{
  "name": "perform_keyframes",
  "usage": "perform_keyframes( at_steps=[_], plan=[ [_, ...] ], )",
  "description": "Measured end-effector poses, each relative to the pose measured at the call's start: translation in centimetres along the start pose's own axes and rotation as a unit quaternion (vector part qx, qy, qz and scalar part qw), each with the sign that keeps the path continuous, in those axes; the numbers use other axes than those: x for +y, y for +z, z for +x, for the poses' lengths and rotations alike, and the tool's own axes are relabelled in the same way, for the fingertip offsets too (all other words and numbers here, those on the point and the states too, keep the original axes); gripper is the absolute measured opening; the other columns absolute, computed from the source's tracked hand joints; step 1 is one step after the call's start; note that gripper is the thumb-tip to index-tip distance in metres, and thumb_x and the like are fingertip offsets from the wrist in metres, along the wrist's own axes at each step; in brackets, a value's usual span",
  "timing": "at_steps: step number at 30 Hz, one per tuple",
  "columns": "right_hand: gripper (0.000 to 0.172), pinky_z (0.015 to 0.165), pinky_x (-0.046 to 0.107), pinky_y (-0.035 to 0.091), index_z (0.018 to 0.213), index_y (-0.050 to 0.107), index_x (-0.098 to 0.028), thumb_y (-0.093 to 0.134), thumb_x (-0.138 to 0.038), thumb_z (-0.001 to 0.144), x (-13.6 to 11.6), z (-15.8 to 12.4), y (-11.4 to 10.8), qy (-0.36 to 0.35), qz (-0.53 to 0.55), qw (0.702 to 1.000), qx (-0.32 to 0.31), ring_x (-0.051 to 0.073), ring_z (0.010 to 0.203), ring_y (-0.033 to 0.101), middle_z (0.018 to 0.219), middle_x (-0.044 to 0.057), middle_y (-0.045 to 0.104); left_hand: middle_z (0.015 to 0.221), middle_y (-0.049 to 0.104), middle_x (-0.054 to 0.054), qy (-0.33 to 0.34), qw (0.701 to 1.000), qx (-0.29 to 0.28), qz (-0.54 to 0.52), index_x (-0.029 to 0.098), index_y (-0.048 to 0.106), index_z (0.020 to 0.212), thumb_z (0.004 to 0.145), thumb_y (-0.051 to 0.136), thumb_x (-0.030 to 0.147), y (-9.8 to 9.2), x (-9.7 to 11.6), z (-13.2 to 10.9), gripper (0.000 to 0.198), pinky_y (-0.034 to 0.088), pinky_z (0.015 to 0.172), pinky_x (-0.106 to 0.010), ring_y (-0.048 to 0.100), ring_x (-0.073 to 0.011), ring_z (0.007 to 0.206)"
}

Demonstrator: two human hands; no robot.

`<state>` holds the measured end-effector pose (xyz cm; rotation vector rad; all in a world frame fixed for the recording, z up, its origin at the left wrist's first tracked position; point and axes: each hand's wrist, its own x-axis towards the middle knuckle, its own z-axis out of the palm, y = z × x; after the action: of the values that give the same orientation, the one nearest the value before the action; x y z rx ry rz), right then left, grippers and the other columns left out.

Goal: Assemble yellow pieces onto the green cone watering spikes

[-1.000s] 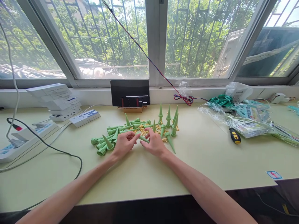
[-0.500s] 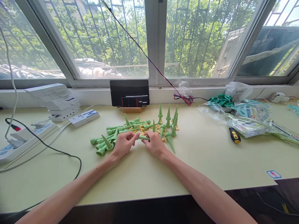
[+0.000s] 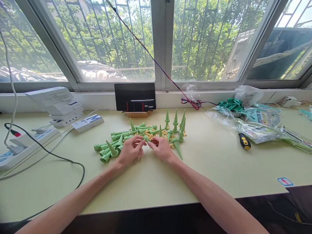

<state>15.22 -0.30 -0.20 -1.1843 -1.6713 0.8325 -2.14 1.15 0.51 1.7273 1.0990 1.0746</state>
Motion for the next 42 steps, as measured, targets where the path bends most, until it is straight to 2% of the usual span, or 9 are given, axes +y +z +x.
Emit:
perform_keyframes(
  at_steps=[3,6,10,13,16,21,30,36,42],
  plan=[
    [0.025,0.058,0.028,0.039,0.072,0.060,-0.018,0.061,-0.037,0.089,-0.2,0.0,0.0,-0.046,-0.053,0.997,0.035,0.014,0.060,0.052,0.068,0.001,0.062,0.081,0.066,-0.004,-0.005,1.000,-0.008,-0.028,0.019,0.054,0.104,0.087,0.062,0.052,0.1,0.3,0.0,0.037,0.047,0.033,-0.025,0.062,-0.0148,0.044],
    [0.015,0.062,0.028,0.042,0.082,0.066,-0.019,0.064,-0.032,0.088,0.0,0.0,0.1,-0.085,-0.081,0.991,0.066,0.016,0.067,0.054,0.077,0.003,0.067,0.097,0.065,-0.007,0.012,1.000,-0.005,-0.016,0.022,0.052,0.121,0.087,0.063,0.050,-0.1,0.5,0.1,0.046,0.055,0.041,-0.026,0.069,-0.0171,0.062],
    [0.008,0.066,0.028,0.044,0.087,0.070,-0.019,0.065,-0.025,0.088,0.4,0.1,0.0,-0.121,-0.079,0.986,0.082,0.018,0.074,0.059,0.082,0.005,0.070,0.125,0.060,-0.009,0.111,0.992,-0.001,0.054,0.026,0.060,0.125,0.088,0.066,0.041,-0.5,0.1,0.4,0.040,0.063,0.074,-0.034,0.068,-0.0207,0.098],
    [0.006,0.065,0.028,0.044,0.087,0.070,-0.019,0.064,-0.021,0.088,0.4,0.1,-0.1,-0.133,-0.084,0.984,0.078,0.017,0.072,0.059,0.082,0.004,0.069,0.121,0.064,-0.007,0.203,0.973,-0.005,0.111,0.027,0.070,0.113,0.090,0.065,0.033,-0.7,-0.2,0.6,0.025,0.058,0.090,-0.037,0.061,-0.0232,0.116],
    [0.008,0.063,0.027,0.043,0.084,0.069,-0.020,0.063,-0.022,0.090,0.3,0.1,-0.1,-0.139,-0.087,0.984,0.072,0.016,0.069,0.057,0.078,0.003,0.066,0.113,0.069,-0.005,0.256,0.957,0.007,0.137,0.027,0.074,0.106,0.091,0.065,0.030,-0.7,-0.4,0.6,0.018,0.055,0.094,-0.038,0.065,-0.0219,0.109],
    [0.018,0.061,0.026,0.041,0.081,0.067,-0.020,0.063,-0.035,0.092,0.1,0.0,0.0,-0.136,-0.077,0.986,0.064,0.016,0.069,0.056,0.077,0.002,0.063,0.105,0.074,-0.005,0.278,0.952,0.018,0.125,0.025,0.077,0.102,0.090,0.066,0.027,-0.7,-0.6,0.6,0.016,0.057,0.083,-0.033,0.070,-0.0198,0.094],
    [0.020,0.062,0.026,0.042,0.078,0.067,-0.020,0.064,-0.035,0.091,0.1,-0.1,0.1,-0.138,-0.055,0.987,0.059,0.016,0.070,0.056,0.076,0.002,0.063,0.102,0.076,-0.003,0.274,0.954,0.021,0.118,0.027,0.077,0.103,0.090,0.067,0.024,-0.6,-0.2,0.3,0.017,0.057,0.083,-0.032,0.070,-0.0193,0.094],
    [0.020,0.062,0.027,0.043,0.078,0.067,-0.021,0.065,-0.037,0.090,0.0,-0.1,0.1,-0.128,-0.045,0.989,0.063,0.016,0.071,0.057,0.077,0.002,0.064,0.097,0.077,-0.004,0.291,0.949,0.031,0.117,0.024,0.077,0.091,0.089,0.067,0.023,-0.5,-0.3,0.3,0.010,0.058,0.081,-0.033,0.071,-0.0198,0.091],
    [0.020,0.062,0.027,0.043,0.078,0.068,-0.020,0.065,-0.037,0.090,0.0,-0.3,0.2,-0.120,-0.037,0.990,0.063,0.016,0.071,0.057,0.077,0.003,0.064,0.096,0.077,-0.004,0.289,0.948,0.031,0.128,0.024,0.077,0.091,0.089,0.067,0.024,-0.5,-0.1,0.2,0.011,0.058,0.080,-0.033,0.071,-0.0205,0.091]
  ],
)
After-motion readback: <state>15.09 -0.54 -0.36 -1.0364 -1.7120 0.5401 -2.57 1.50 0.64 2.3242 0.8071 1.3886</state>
